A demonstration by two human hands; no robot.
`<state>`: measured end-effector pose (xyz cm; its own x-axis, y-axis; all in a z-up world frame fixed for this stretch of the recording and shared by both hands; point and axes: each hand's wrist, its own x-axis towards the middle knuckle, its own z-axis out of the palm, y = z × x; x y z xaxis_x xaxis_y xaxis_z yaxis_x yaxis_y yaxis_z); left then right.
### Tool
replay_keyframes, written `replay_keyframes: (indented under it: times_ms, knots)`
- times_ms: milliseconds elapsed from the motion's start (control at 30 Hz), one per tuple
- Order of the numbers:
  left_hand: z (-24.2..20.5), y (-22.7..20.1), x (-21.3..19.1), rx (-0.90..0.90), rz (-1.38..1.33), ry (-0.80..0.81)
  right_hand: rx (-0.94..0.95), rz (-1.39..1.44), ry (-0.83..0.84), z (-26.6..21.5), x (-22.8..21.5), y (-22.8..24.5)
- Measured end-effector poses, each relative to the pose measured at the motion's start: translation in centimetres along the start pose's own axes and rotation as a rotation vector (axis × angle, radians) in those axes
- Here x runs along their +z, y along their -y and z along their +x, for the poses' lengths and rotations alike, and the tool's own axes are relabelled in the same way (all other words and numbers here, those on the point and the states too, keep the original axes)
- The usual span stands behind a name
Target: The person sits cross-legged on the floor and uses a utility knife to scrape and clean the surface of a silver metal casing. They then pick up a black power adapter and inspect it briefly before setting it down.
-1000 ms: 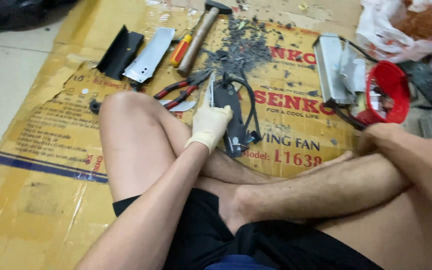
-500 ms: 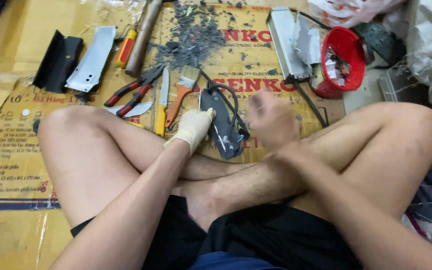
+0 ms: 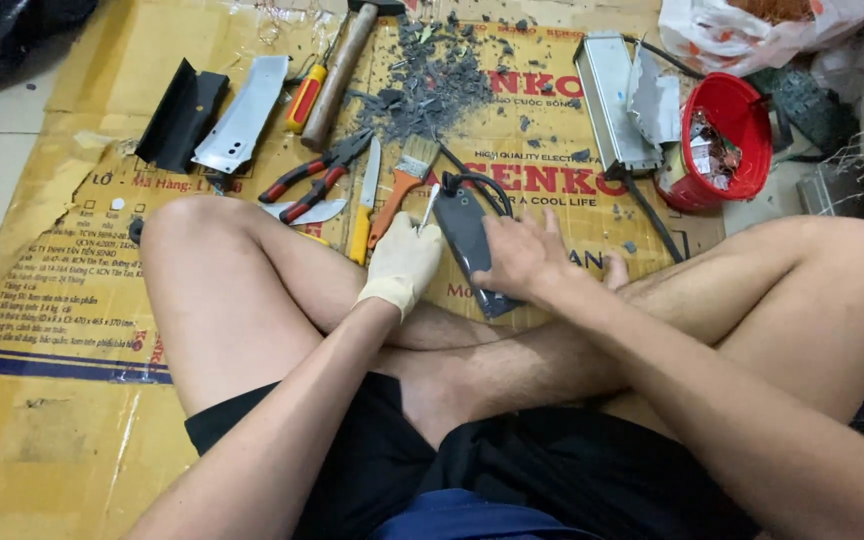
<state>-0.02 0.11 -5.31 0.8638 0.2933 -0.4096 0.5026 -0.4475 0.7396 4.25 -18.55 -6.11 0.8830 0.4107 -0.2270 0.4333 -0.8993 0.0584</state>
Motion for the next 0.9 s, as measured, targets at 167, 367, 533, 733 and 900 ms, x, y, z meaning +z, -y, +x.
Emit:
replay_keyframes:
  times_ms: [167, 367, 533, 733, 900]
  knots:
    - [-0.3, -0.4, 0.2, 0.051, 0.139, 0.095, 0.025, 0.078, 0.029, 0.4, -3.0, -2.0]
    - [-3.4, -1.4, 0.4, 0.252, 0.286, 0.090, -0.222, 0.297, -0.546, 5.1, -8.6, -0.2]
    - [-3.9, -1.8, -0.3, 0.264, 0.281, 0.097, -0.299, -0.190, -0.659, 8.8, -9.7, 1.7]
    - [4.5, -4.5, -0.9, 0.464, 0.352, 0.081, -0.441, 0.147, -1.122, 0.3, -13.2, 4.6]
    - [7.6, -7.1, -4.7, 0.232, 0.425, -0.018, -0.199, 0.492, -1.135, -3.3, -9.2, 3.1]
